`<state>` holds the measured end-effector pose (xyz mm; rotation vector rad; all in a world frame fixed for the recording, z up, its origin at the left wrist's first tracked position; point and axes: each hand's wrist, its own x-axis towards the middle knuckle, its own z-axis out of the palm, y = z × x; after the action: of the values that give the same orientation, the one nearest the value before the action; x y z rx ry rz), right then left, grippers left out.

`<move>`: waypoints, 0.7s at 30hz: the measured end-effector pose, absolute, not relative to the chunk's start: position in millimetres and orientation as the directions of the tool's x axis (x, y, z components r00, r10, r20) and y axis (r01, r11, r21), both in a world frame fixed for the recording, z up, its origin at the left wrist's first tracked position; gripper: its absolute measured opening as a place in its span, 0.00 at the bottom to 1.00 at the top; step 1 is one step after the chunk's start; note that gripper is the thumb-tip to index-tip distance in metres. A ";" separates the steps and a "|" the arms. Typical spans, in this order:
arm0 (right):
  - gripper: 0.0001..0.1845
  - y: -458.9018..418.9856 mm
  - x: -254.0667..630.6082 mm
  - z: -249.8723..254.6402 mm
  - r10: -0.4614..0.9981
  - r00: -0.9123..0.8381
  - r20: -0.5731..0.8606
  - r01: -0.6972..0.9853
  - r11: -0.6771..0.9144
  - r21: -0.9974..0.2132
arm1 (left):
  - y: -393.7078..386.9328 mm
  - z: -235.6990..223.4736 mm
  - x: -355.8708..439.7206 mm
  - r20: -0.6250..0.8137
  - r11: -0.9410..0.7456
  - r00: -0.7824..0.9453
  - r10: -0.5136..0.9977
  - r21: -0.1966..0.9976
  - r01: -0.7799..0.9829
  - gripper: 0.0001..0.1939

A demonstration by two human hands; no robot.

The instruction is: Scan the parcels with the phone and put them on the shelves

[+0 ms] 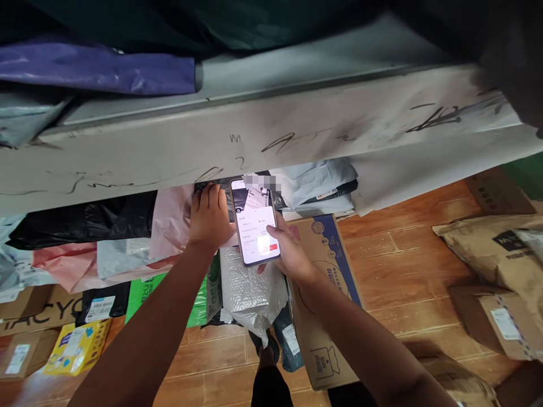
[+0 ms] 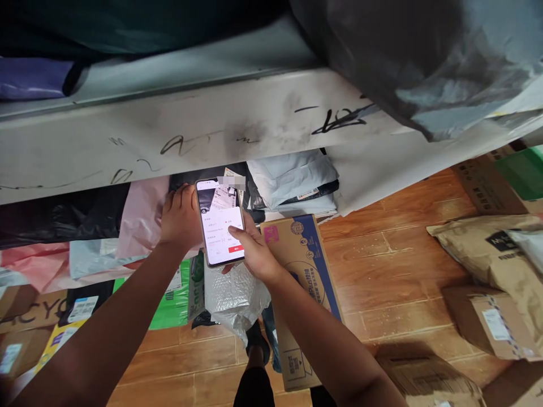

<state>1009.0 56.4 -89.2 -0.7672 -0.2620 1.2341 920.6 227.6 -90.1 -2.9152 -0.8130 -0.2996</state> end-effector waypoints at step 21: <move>0.37 -12.5 1012.2 -80.8 0.974 0.203 -0.097 -0.719 0.082 -0.690 | 219.1 -94.9 927.2 0.230 -0.851 0.834 0.502 -0.041 0.523 0.32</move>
<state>1012.2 -12.5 -80.8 -0.7060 -0.4455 1.3293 927.2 219.1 -94.9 -2.9103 -0.8159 -0.3228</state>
